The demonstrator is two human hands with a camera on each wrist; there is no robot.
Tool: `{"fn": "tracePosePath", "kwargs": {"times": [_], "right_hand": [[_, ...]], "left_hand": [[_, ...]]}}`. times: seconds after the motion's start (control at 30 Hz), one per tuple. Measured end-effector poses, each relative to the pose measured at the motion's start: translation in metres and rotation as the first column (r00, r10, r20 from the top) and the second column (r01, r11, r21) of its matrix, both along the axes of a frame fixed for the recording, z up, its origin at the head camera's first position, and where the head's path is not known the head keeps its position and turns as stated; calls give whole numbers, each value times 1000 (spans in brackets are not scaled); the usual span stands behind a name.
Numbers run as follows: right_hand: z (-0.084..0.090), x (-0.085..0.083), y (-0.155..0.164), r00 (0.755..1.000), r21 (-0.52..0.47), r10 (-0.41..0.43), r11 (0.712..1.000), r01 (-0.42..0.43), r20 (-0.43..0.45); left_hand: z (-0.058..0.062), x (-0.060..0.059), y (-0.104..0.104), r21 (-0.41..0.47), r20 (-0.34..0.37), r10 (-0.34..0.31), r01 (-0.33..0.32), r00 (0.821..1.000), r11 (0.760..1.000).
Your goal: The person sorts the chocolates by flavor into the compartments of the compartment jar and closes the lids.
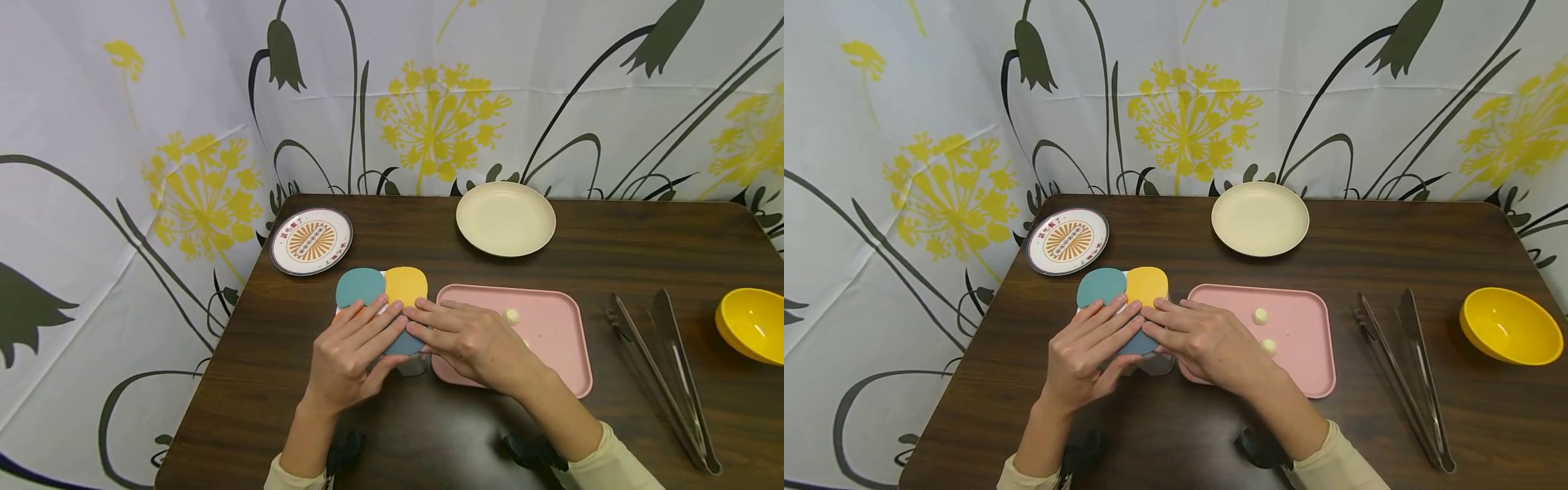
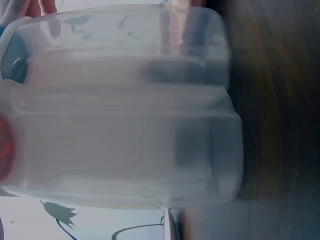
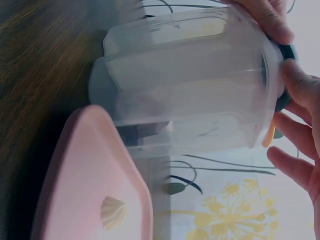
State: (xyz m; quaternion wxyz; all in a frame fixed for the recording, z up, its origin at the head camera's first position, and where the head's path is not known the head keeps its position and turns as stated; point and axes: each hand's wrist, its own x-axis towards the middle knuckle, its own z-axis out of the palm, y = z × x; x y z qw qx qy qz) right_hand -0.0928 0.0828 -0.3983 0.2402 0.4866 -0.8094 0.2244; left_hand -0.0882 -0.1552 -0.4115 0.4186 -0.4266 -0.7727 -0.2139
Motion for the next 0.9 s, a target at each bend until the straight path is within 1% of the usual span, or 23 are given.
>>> {"fn": "tracePosePath", "kwargs": {"times": [0.17,0.33,0.47,0.73,0.9], "right_hand": [[2,1,1,1000,6,-10,1000,10,14],[4,1,1,998,-15,-4,1000,5,69],[5,2,1,993,-48,-14,999,19,119],[6,7,1,983,-72,-55,995,68,178],[5,7,1,977,-84,-52,994,71,207]], "left_hand": [[1,0,1,23,8,-2,2,1000,1000],[2,1,2,28,53,10,-12,999,1000],[3,2,2,28,85,28,-31,996,999],[4,3,2,66,140,45,-55,989,996],[4,3,3,92,166,58,-74,984,993]]}}
